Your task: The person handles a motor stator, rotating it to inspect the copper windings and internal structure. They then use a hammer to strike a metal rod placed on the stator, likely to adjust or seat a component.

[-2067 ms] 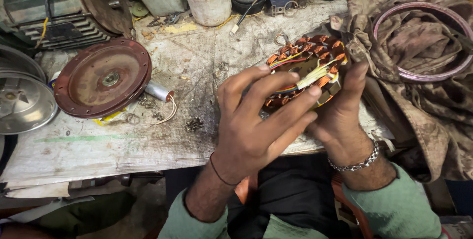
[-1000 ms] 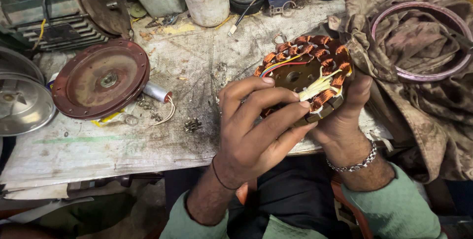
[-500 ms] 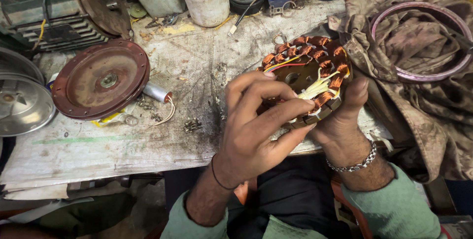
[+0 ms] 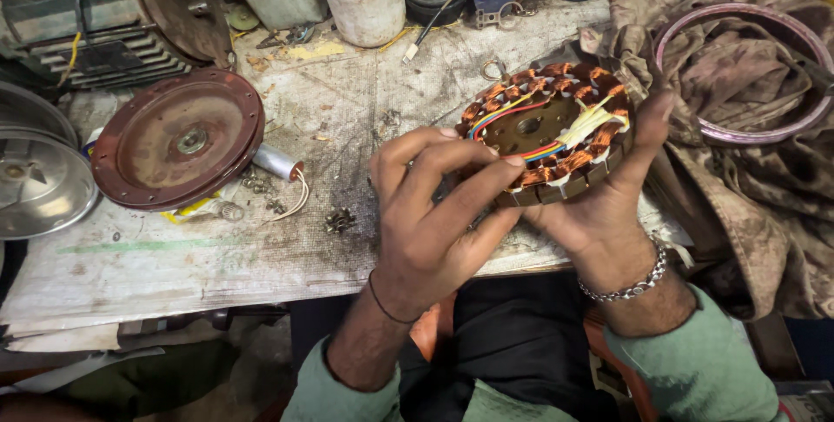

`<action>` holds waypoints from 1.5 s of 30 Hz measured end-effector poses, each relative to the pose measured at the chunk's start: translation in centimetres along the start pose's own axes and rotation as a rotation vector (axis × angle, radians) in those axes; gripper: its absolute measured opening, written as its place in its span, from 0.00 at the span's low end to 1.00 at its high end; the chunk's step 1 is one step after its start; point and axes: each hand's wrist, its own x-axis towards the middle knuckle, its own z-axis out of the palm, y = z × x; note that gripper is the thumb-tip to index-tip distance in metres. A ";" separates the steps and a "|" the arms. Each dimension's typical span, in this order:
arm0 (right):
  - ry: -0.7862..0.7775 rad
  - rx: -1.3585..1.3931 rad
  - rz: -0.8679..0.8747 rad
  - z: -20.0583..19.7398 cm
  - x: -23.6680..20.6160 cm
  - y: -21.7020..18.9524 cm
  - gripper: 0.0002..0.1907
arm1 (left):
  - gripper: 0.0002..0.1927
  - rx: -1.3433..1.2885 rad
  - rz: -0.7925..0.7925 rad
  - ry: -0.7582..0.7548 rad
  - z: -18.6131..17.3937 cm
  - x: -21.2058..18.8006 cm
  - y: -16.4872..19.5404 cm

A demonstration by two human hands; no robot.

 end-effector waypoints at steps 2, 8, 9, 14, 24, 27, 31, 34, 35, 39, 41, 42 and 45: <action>0.020 0.065 0.060 0.4 0.1 0.1 0.53 | 0.27 0.045 0.012 0.011 0.1 -0.2 -0.2; -0.067 0.072 0.200 1.0 0.2 0.0 0.53 | 0.26 0.022 0.042 0.079 0.2 -0.3 -0.4; -0.106 0.056 0.225 1.0 0.3 0.0 0.53 | 0.26 0.005 0.040 0.086 0.2 -0.3 -0.4; -0.144 0.036 0.275 0.7 0.9 0.2 0.52 | 0.25 -0.069 -0.023 0.129 0.6 -0.5 -0.4; -0.079 -0.174 0.119 1.2 0.4 2.1 0.50 | 0.24 -0.074 -0.045 0.119 1.4 -1.1 -1.1; -0.141 -0.225 0.067 0.2 -0.1 2.9 0.52 | 0.24 -0.065 -0.044 0.110 1.2 -0.7 -0.8; -0.079 -0.280 0.066 -1.3 -0.2 3.4 0.46 | 0.24 -0.099 -0.086 0.073 0.3 0.7 -0.1; -0.059 -0.233 0.086 -1.7 -0.2 3.5 0.44 | 0.24 -0.202 -0.110 0.005 -0.8 1.7 0.5; -0.057 -0.232 0.108 -1.7 -0.2 3.4 0.44 | 0.24 -0.251 -0.114 -0.020 -1.2 1.9 0.6; -0.124 -0.280 0.099 -1.5 -0.3 3.3 0.47 | 0.13 -0.211 -0.209 -0.113 -1.8 2.8 1.2; -0.131 -0.311 0.078 -1.3 -0.2 3.3 0.48 | 0.11 -0.205 -0.238 -0.166 -2.3 3.2 1.1; -0.134 -0.327 0.068 -1.2 -0.2 3.2 0.49 | 0.11 -0.206 -0.265 -0.199 -2.5 3.5 1.1; -0.151 -0.355 0.076 -0.9 0.0 3.1 0.48 | 0.10 -0.204 -0.309 -0.273 -3.1 4.2 0.8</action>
